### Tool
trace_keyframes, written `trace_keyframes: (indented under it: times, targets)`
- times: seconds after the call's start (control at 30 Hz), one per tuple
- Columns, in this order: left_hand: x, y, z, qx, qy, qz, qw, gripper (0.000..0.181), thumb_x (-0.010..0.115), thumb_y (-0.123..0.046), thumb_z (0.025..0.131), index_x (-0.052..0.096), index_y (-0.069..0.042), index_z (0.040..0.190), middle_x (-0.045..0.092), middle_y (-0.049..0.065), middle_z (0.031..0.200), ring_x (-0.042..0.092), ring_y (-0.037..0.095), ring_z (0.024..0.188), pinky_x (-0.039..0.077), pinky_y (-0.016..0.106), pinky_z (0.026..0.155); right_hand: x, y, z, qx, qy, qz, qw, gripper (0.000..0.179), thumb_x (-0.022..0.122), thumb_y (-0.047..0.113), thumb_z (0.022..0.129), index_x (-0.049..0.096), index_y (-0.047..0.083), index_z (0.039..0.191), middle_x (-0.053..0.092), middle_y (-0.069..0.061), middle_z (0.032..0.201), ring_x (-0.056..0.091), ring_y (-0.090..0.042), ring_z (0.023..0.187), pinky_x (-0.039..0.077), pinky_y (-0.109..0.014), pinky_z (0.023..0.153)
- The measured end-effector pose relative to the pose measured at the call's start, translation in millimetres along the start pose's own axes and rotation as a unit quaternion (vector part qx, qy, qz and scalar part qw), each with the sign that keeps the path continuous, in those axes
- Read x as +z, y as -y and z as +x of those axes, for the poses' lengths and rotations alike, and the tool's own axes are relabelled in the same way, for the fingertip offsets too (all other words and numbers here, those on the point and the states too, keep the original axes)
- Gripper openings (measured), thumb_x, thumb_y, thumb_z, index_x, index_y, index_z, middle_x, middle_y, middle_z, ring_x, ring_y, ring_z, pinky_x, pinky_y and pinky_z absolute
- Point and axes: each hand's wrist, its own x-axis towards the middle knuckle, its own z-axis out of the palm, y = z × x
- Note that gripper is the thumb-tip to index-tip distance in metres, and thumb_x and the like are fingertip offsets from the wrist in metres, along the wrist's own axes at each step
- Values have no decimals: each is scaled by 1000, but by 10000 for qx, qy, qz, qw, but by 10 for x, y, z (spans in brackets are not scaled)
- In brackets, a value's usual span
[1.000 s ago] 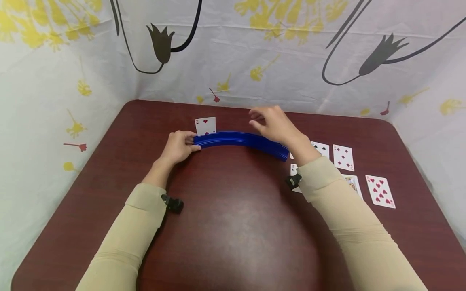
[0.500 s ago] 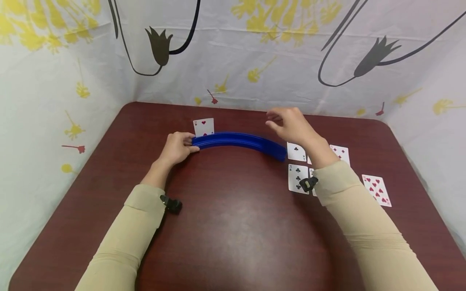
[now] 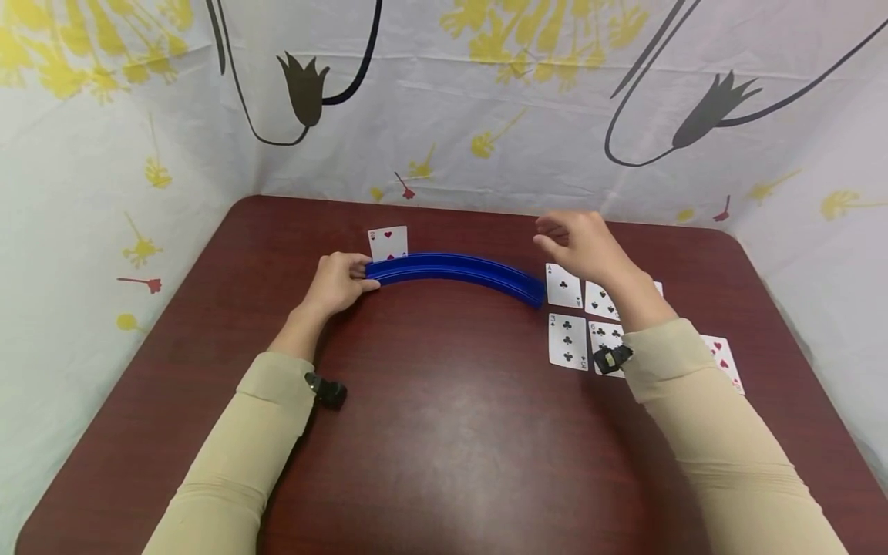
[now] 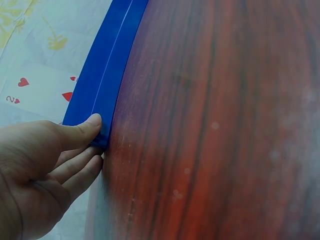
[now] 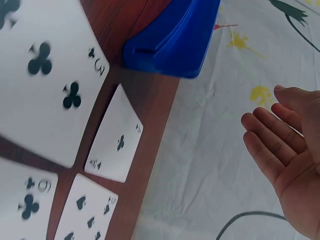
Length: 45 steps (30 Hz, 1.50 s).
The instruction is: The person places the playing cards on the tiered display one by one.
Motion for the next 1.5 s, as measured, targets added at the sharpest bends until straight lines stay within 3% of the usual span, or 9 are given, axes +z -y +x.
trace_keyframes:
  times: [0.73, 1.5]
  targets:
    - [4, 0, -3, -113, 48, -14, 9999, 44, 77, -11, 91, 64, 6, 130, 70, 25, 117, 69, 34, 107, 54, 46, 96, -243, -284, -407, 530, -103, -241, 9982, 27, 65, 12, 99, 67, -7, 118, 72, -25, 108, 72, -40, 97, 57, -53, 86]
    - [10, 14, 13, -41, 18, 4, 10000, 44, 77, -11, 91, 65, 7, 129, 70, 26, 116, 69, 34, 106, 55, 47, 96, -403, -558, -718, 716, -363, -494, 9956, 28, 66, 12, 98, 67, -9, 117, 72, -26, 106, 72, -42, 95, 55, -54, 83]
